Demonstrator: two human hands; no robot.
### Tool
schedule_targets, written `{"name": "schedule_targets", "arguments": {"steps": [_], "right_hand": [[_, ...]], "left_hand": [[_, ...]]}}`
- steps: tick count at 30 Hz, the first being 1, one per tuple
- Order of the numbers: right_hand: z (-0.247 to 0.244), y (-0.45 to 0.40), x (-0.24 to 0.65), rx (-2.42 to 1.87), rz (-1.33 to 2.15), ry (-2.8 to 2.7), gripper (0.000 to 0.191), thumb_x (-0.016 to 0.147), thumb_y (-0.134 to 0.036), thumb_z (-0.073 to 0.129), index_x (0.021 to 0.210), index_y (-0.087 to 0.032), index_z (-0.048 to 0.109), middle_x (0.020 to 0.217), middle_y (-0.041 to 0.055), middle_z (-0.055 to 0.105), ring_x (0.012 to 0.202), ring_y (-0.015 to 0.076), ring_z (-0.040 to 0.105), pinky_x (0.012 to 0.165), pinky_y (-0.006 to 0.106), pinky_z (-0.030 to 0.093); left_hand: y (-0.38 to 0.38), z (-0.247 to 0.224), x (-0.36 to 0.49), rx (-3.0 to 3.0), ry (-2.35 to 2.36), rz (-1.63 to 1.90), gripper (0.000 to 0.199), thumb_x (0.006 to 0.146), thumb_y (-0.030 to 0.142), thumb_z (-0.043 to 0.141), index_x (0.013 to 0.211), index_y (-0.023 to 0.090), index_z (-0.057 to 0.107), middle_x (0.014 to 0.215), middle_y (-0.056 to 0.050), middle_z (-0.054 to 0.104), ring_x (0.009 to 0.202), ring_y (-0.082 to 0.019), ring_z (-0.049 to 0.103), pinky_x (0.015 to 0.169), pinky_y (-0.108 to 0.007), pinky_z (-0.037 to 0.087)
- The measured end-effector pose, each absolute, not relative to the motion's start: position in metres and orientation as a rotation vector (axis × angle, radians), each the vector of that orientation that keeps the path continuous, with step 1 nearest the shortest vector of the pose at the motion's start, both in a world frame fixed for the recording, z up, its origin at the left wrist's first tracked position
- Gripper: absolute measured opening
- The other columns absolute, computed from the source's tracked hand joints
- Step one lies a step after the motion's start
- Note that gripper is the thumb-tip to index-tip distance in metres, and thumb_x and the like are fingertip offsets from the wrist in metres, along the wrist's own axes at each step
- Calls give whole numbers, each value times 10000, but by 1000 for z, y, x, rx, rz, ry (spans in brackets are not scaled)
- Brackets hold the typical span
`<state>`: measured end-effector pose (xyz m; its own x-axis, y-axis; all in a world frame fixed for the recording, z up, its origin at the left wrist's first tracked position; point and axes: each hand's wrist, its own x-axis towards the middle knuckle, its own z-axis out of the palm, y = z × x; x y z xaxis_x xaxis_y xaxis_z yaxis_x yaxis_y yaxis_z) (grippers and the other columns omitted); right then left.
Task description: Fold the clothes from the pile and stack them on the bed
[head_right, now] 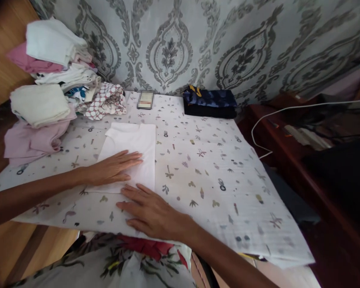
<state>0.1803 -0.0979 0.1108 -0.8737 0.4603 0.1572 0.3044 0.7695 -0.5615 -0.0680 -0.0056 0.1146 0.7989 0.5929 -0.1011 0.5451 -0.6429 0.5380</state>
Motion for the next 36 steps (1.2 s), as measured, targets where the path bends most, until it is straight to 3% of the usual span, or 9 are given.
{"name": "schedule_targets", "arguments": {"steps": [4, 8, 11, 16, 20, 24, 28, 32, 36], "right_hand": [[115, -100, 202, -802, 781, -2403, 331, 1013, -288, 511, 1321, -214, 606, 1374, 140, 606, 1294, 210, 562, 1014, 385, 541], [113, -98, 216, -900, 554, -2473, 242, 978, -240, 553, 1197, -184, 638, 1100, 122, 671, 1013, 229, 637, 849, 409, 584], [115, -97, 215, -896, 418, -2639, 239, 970, -185, 526, 1183, -169, 633, 1091, 124, 668, 995, 246, 623, 851, 443, 569], [123, -97, 203, -919, 233, -2760, 239, 942, -62, 461, 1021, -165, 662, 965, 106, 668, 872, 230, 612, 750, 387, 552], [120, -98, 197, -931, 159, -2734, 275, 913, 5, 426, 889, -163, 643, 851, 87, 648, 744, 211, 576, 640, 349, 520], [121, -94, 202, -946, 369, -2518, 226, 946, -55, 433, 904, -180, 616, 956, 100, 668, 866, 217, 621, 743, 358, 550], [136, -69, 212, -1024, 934, -2175, 131, 987, -263, 485, 1016, -220, 605, 1183, 103, 663, 1041, 230, 637, 828, 378, 555], [139, -6, 207, -1087, 1364, -1585, 214, 898, -442, 602, 895, -228, 591, 841, 12, 662, 805, 172, 640, 738, 317, 539], [121, 72, 188, -1228, 1396, -1190, 272, 717, -416, 697, 801, -223, 526, 694, -17, 625, 664, 157, 621, 663, 311, 525]], "left_hand": [[-18, 136, -94, 2330, 1004, 337, 379, 1012, 444, 390, 1273, 256, 590, 1411, -84, 581, 1307, -237, 525, 1069, -364, 413], [-31, 154, -120, 2468, 1034, 112, 260, 942, 473, 504, 929, 254, 643, 992, -52, 666, 934, -230, 612, 848, -343, 466], [-45, 158, -131, 2588, 968, -68, 188, 887, 382, 579, 1019, 260, 635, 1068, -63, 656, 963, -247, 590, 857, -360, 452], [-65, 144, -133, 2796, 991, -128, 378, 798, 62, 513, 1120, 231, 615, 1189, -91, 632, 1071, -255, 560, 914, -365, 443], [-70, 133, -130, 2876, 1052, -49, 336, 850, 16, 437, 1069, 202, 613, 1120, -97, 647, 1018, -246, 573, 873, -353, 468], [-62, 142, -132, 2699, 1101, 125, 262, 936, 82, 372, 932, 205, 603, 950, -62, 658, 896, -210, 603, 794, -308, 475], [-32, 159, -138, 2246, 1150, 301, 199, 957, 294, 451, 954, 215, 634, 875, -24, 680, 807, -184, 633, 702, -255, 462], [17, 165, -135, 1777, 1247, 589, 299, 802, 462, 647, 951, 203, 652, 775, -7, 663, 705, -187, 616, 609, -248, 437], [71, 153, -117, 1432, 1304, 899, 379, 623, 437, 725, 884, 183, 622, 793, -15, 657, 715, -189, 613, 620, -268, 458]]}}
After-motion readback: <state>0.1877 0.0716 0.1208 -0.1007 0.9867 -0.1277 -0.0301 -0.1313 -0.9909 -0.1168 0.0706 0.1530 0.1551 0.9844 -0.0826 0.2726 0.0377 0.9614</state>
